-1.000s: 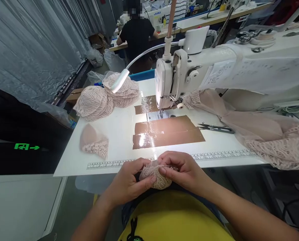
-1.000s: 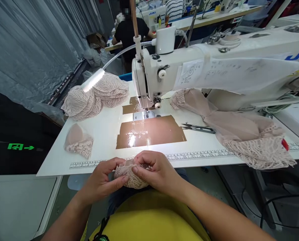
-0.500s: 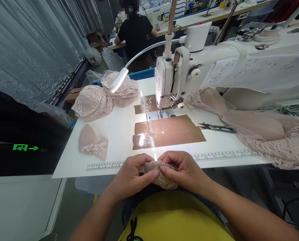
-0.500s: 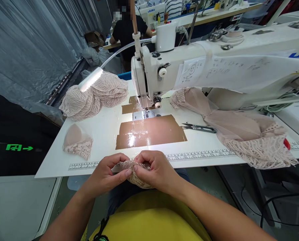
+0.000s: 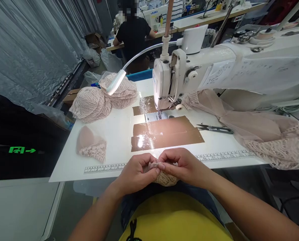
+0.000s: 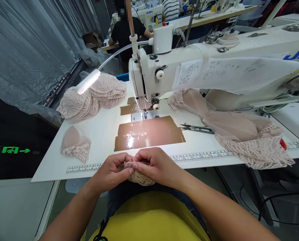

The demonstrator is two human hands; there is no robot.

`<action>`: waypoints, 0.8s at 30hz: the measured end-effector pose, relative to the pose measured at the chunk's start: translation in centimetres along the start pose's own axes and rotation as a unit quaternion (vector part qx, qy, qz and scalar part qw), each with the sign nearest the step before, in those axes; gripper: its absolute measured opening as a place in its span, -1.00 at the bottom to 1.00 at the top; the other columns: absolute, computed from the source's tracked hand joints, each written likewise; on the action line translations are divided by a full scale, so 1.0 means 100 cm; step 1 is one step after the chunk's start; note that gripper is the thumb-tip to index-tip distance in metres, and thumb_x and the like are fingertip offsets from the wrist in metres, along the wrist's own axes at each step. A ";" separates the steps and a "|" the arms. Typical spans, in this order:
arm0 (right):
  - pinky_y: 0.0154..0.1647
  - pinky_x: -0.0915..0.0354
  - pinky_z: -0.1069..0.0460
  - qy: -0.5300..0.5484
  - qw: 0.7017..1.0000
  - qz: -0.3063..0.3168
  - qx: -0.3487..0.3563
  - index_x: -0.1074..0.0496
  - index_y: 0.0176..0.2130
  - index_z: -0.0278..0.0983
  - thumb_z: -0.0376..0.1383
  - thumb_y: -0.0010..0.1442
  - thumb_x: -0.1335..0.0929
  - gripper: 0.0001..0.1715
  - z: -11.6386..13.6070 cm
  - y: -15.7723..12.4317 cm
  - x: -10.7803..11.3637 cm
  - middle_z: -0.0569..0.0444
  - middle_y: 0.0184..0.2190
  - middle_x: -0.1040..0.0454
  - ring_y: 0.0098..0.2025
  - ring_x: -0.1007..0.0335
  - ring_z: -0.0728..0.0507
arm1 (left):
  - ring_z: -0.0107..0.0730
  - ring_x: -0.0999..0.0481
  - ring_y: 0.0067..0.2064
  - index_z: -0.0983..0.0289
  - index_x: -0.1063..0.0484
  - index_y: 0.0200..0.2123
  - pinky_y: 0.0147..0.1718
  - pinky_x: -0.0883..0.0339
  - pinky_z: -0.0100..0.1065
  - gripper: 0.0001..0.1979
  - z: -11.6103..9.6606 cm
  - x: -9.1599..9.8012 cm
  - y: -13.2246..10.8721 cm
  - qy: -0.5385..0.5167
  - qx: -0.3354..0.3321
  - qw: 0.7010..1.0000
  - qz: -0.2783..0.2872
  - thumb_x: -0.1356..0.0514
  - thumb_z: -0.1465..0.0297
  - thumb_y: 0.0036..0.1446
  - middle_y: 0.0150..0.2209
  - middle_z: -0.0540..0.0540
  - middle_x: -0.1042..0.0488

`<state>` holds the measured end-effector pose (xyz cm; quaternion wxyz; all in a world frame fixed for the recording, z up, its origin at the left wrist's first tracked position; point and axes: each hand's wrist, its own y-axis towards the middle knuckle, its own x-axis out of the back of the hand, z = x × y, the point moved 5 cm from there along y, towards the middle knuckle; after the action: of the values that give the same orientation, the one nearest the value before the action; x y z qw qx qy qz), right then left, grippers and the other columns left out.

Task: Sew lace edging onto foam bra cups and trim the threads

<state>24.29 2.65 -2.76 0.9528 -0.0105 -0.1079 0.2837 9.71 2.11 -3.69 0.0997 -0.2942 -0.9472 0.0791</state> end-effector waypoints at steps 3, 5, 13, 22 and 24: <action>-0.54 -0.08 0.13 0.008 1.000 -0.007 0.005 -0.38 -0.44 -0.31 -0.18 0.14 -0.33 -0.76 0.007 -0.002 0.003 0.17 -0.58 -0.29 -0.53 -0.12 0.04 | -0.50 -0.18 -0.42 0.28 -0.18 -0.46 -0.43 -0.12 -0.45 -0.74 -0.006 -0.002 0.002 -0.044 -0.029 0.998 0.041 -0.24 0.32 0.00 -0.46 -0.03 -0.22; -0.55 -0.07 0.14 0.024 1.000 -0.002 -0.001 -0.37 -0.46 -0.31 -0.20 0.12 -0.34 -0.77 0.011 -0.003 0.005 0.18 -0.58 -0.27 -0.55 -0.11 0.05 | -0.49 -0.21 -0.41 0.28 -0.23 -0.42 -0.43 -0.13 -0.45 -0.73 -0.012 -0.002 0.003 -0.061 -0.043 0.995 0.064 -0.30 0.34 -0.08 -0.44 -0.02 -0.25; -0.61 0.01 0.14 0.079 0.997 -0.002 -0.026 -0.32 -0.49 -0.31 -0.19 0.07 -0.38 -0.74 0.010 -0.001 0.010 0.20 -0.63 -0.19 -0.59 -0.02 0.07 | -0.52 -0.19 -0.48 0.36 -0.43 -0.44 -0.48 -0.09 -0.44 -0.79 -0.007 -0.001 0.012 -0.139 -0.015 0.989 0.051 -0.26 0.30 0.01 -0.53 -0.01 -0.26; -0.45 -0.20 0.11 0.126 0.990 -0.052 -0.032 -0.37 -0.39 -0.31 -0.10 0.06 -0.38 -0.69 -0.009 0.019 0.026 0.13 -0.49 -0.32 -0.47 -0.22 0.02 | -0.57 -0.25 -0.59 0.34 -0.32 -0.52 -0.58 -0.14 -0.51 -0.72 0.010 0.021 0.021 -0.337 0.070 0.934 -0.094 -0.35 0.31 -0.17 -0.60 -0.04 -0.31; -0.34 -0.28 0.06 0.107 0.989 -0.099 -0.034 -0.39 -0.33 -0.30 -0.09 0.06 -0.38 -0.69 -0.011 0.016 0.043 0.08 -0.41 -0.39 -0.38 -0.32 -0.04 | -0.55 -0.29 -0.57 0.33 -0.38 -0.46 -0.53 -0.21 -0.48 -0.76 -0.002 0.057 0.014 -0.282 0.031 0.940 -0.189 -0.33 0.31 -0.14 -0.58 -0.04 -0.34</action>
<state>27.23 6.36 -3.09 0.9814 -0.0626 -0.0152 0.1809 5.91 6.56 -2.99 -0.1496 -0.0716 -0.9718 0.1679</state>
